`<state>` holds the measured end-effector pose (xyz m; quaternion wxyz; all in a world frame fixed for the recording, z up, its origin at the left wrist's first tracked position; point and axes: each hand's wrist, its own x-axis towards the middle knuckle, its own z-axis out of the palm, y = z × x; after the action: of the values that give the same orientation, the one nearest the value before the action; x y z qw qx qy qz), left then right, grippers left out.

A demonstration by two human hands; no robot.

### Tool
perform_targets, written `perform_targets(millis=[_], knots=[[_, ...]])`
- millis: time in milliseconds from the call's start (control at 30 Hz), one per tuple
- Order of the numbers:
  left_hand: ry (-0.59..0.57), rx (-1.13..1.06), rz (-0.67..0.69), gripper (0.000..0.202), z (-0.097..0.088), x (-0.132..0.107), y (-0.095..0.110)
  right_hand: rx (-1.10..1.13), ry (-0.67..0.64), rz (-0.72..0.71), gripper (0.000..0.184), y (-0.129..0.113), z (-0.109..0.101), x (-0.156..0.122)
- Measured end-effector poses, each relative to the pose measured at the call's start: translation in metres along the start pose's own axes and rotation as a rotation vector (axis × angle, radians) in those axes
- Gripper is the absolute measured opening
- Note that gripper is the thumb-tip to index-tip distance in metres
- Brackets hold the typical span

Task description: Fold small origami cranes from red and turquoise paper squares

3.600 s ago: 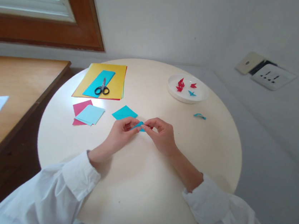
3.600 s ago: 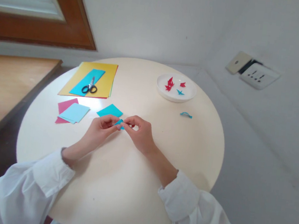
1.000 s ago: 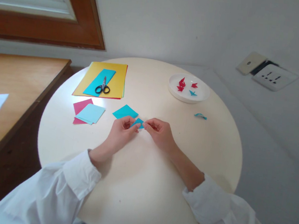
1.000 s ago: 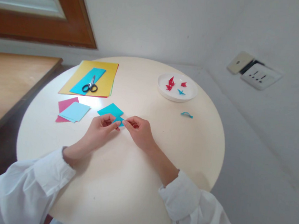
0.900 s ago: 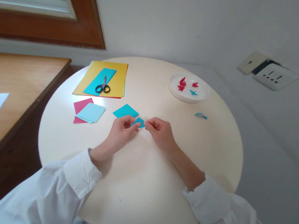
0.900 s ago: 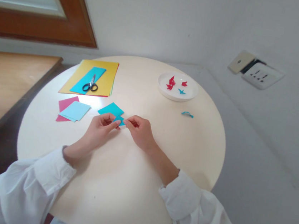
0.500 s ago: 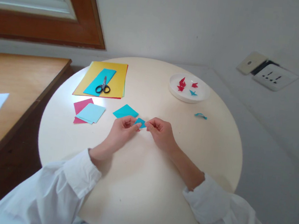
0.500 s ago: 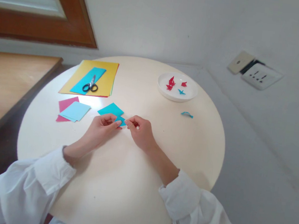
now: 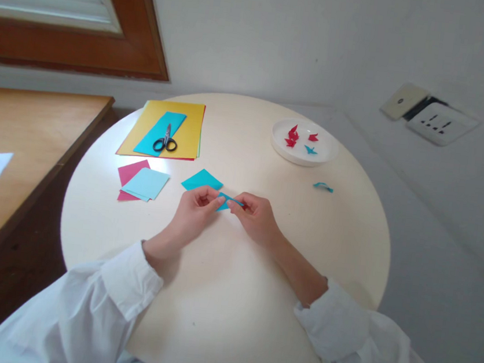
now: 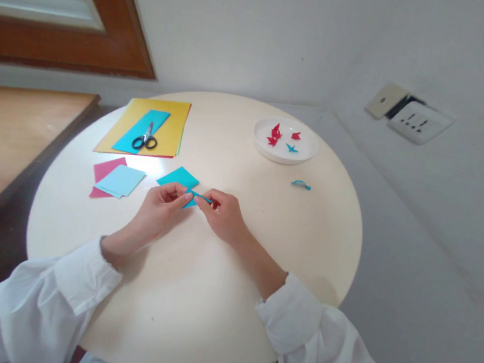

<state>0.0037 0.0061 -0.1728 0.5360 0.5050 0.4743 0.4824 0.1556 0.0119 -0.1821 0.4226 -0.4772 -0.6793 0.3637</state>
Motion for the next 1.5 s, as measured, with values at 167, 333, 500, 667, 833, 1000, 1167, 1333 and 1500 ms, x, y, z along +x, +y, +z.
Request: perform_targets(millis=[167,333,500,667,833,1000,1167,1333,1500], knots=[[0.014,0.000,-0.014,0.022,0.000,0.001,0.000,-0.028,-0.005,-0.027,0.029,0.000,-0.001,0.000],[0.024,0.030,0.013,0.021,0.000,0.003,-0.001,-0.024,-0.046,-0.021,0.030,0.000,-0.002,-0.001],[0.022,0.033,0.037,0.021,-0.001,0.002,-0.001,-0.009,-0.053,-0.006,0.029,0.000,-0.001,-0.001],[0.025,0.031,0.014,0.022,-0.002,0.002,-0.005,0.004,-0.042,0.003,0.029,0.000,-0.002,-0.001],[-0.035,0.049,-0.059,0.027,-0.001,0.003,-0.005,0.004,0.040,0.012,0.028,-0.001,-0.004,0.000],[-0.034,0.162,-0.011,0.031,0.001,0.000,0.001,0.063,0.038,0.014,0.026,-0.003,-0.003,0.001],[-0.060,0.210,0.010,0.035,0.004,-0.003,0.005,0.067,0.044,-0.004,0.025,0.000,-0.001,0.001],[-0.034,0.111,-0.029,0.024,0.004,-0.002,0.001,0.059,0.107,0.026,0.027,0.002,-0.003,0.001],[-0.007,0.050,-0.013,0.030,0.001,0.000,-0.001,0.118,0.149,0.031,0.027,0.001,-0.001,0.001]])
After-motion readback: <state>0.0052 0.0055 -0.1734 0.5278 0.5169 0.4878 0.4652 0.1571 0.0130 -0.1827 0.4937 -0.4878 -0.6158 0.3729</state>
